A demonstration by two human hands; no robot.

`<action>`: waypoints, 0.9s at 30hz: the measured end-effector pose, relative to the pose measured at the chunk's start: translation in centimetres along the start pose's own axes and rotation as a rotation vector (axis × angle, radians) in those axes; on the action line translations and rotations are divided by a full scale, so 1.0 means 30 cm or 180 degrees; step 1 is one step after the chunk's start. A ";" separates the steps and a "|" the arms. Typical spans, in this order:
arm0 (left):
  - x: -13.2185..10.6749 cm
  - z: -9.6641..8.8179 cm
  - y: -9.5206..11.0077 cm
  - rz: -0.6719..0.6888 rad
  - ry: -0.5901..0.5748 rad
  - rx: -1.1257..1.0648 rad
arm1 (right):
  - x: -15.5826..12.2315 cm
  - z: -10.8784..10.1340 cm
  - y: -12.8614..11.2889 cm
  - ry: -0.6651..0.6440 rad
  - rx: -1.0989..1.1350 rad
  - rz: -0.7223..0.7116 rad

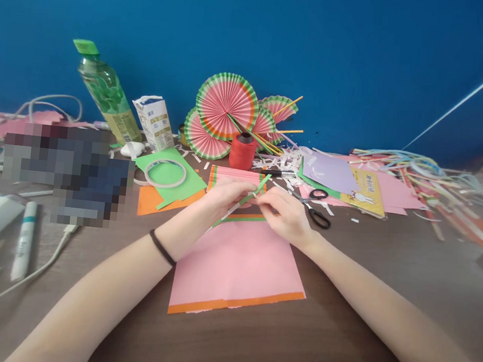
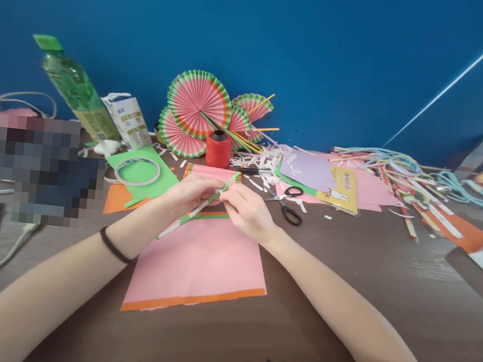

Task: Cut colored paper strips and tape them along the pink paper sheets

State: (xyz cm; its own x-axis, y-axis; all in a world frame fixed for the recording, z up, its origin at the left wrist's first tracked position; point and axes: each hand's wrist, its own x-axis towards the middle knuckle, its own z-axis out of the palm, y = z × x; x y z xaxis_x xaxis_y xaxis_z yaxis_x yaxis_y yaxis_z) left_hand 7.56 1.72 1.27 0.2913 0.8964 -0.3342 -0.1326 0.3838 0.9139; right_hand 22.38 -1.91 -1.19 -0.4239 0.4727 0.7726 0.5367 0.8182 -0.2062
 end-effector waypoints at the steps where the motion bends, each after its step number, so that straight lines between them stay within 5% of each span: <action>1: 0.000 -0.001 -0.001 0.0047 -0.0026 0.0027 | 0.000 0.000 0.000 0.0002 0.0016 0.0006; 27: 0.005 -0.017 -0.004 0.0223 0.0047 0.0193 | 0.006 -0.001 -0.037 -0.0066 0.0049 -0.0382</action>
State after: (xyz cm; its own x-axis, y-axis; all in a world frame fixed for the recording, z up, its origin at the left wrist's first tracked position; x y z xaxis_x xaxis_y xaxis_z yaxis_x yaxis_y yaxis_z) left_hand 7.14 1.91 1.01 0.2694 0.9238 -0.2720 -0.0944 0.3064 0.9472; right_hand 21.72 -2.74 -0.81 -0.4994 0.3775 0.7798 0.4699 0.8742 -0.1223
